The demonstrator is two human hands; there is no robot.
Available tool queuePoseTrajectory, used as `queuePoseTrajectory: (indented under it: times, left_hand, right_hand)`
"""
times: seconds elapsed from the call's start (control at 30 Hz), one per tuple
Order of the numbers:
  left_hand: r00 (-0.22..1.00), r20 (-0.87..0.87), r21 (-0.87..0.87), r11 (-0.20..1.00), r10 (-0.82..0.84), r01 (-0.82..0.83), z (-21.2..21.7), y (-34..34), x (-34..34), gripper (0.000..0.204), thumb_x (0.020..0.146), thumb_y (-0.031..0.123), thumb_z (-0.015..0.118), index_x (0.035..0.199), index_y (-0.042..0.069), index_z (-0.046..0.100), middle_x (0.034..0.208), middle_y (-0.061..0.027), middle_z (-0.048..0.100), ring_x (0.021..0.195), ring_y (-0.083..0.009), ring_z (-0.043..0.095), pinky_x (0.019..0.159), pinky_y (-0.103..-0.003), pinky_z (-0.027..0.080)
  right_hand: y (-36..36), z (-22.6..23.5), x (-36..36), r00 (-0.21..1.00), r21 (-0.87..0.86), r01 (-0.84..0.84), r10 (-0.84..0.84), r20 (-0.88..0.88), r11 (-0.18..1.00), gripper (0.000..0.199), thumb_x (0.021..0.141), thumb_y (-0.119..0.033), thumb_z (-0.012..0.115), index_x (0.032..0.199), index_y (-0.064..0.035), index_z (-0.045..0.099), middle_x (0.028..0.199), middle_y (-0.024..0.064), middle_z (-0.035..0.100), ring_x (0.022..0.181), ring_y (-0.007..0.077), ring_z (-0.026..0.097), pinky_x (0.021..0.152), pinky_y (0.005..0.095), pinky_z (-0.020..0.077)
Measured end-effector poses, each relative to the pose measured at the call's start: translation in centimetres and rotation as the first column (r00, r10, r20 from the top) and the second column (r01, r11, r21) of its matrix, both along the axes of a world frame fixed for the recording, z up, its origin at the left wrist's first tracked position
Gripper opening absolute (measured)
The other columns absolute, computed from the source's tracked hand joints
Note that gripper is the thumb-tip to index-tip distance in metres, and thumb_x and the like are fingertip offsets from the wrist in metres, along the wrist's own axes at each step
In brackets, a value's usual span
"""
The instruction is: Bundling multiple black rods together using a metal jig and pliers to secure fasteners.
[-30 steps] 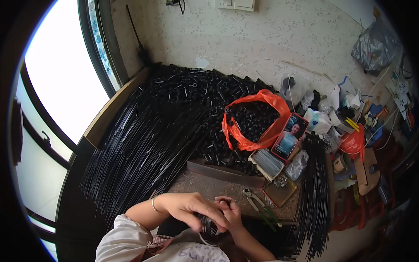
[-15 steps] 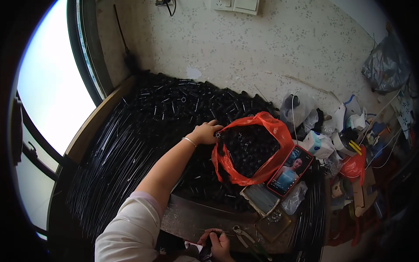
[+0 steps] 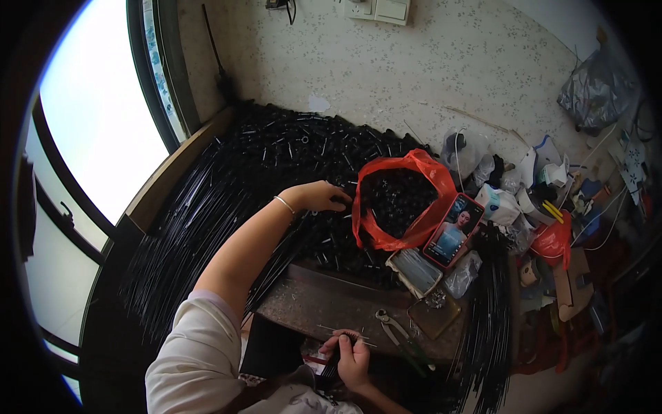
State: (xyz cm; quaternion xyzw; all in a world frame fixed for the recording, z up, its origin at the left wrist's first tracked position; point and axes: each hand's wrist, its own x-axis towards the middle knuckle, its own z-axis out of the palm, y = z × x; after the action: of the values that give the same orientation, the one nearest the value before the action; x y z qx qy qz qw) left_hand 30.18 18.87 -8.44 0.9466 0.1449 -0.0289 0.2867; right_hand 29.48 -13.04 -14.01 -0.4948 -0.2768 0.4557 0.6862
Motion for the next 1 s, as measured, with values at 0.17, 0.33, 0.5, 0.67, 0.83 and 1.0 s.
queuePoseTrajectory:
  times: [0.17, 0.33, 0.5, 0.67, 0.83, 1.0]
  left_hand:
    - [0.856, 0.35, -0.129, 0.925, 0.38, -0.358, 2.7, -5.9, -4.9, 0.044, 0.074, 0.024, 0.05, 0.113, 0.01, 0.036, 0.081, -0.0126, 0.055, 0.066, -0.0155, 0.054, 0.064, -0.027, 0.043]
    - [0.866, 0.399, 0.15, 0.91, 0.301, -0.386, 0.2, -11.8, -8.0, 0.026, 0.062, 0.027, 0.058, 0.07, 0.003, 0.054, 0.066, -0.0133, 0.055, 0.062, -0.028, 0.054, 0.059, -0.035, 0.043]
    - [0.935, 0.011, 0.34, 0.878, 0.354, -0.337, -3.1, -19.0, -8.9, 0.012, 0.06, 0.013, 0.053, 0.069, 0.008, 0.058, 0.07, -0.0123, 0.055, 0.07, -0.0271, 0.054, 0.059, -0.035, 0.045]
    - [0.937, 0.168, 0.443, 0.826, 0.307, -0.35, -5.8, -19.7, -8.4, 0.01, 0.061, 0.008, 0.049, 0.067, 0.005, 0.057, 0.075, -0.013, 0.053, 0.068, -0.0278, 0.054, 0.058, -0.035, 0.045]
    - [0.783, 0.394, 0.184, 0.794, 0.481, -0.58, -4.2, -22.5, -8.7, 0.016, 0.059, 0.013, 0.055, 0.071, 0.004, 0.05, 0.066, -0.0103, 0.052, 0.065, -0.0269, 0.051, 0.055, -0.035, 0.042]
    - [0.838, 0.427, -0.054, 0.935, 0.34, -0.351, -9.3, -25.4, -12.5, 0.015, 0.06, 0.014, 0.057, 0.069, 0.003, 0.053, 0.068, -0.0128, 0.052, 0.068, -0.0291, 0.05, 0.058, -0.034, 0.041]
  right_hand:
    - [-4.2, 2.2, -3.1, 0.997, 0.023, 0.008, -0.01, 0.074, 1.0, 0.014, 0.083, -0.013, 0.032, 0.083, -0.0013, 0.04, 0.064, 0.0075, 0.05, 0.054, 0.0138, 0.051, 0.049, 0.0218, 0.0385]
    - [-5.4, 0.3, -4.6, 0.998, 0.037, -0.026, 0.024, 0.052, 0.999, 0.014, 0.082, -0.014, 0.035, 0.085, -0.001, 0.042, 0.065, 0.0071, 0.05, 0.056, 0.0133, 0.052, 0.048, 0.021, 0.0391]
    - [-7.4, -0.2, -5.6, 0.994, -0.003, 0.079, -0.079, -0.08, 0.997, 0.013, 0.081, -0.014, 0.038, 0.085, -0.0026, 0.041, 0.067, 0.0083, 0.052, 0.056, 0.0149, 0.053, 0.048, 0.0219, 0.0398]
    - [-8.9, -0.3, -5.1, 0.941, -0.028, 0.242, -0.242, -0.235, 0.97, 0.013, 0.076, -0.015, 0.048, 0.079, -0.0032, 0.05, 0.071, 0.0072, 0.054, 0.061, 0.015, 0.052, 0.056, 0.0247, 0.0413]
    - [-9.7, -1.4, -2.9, 0.948, 0.032, 0.292, -0.285, -0.141, 0.956, 0.013, 0.075, -0.013, 0.05, 0.078, -0.0012, 0.052, 0.071, 0.0064, 0.054, 0.063, 0.0135, 0.051, 0.061, 0.0245, 0.0399]
    - [-8.9, -3.2, -2.6, 0.975, 0.124, 0.222, -0.224, -0.004, 0.967, 0.012, 0.076, -0.009, 0.049, 0.08, 0.0016, 0.051, 0.071, 0.0061, 0.054, 0.062, 0.0102, 0.048, 0.062, 0.0217, 0.0389]
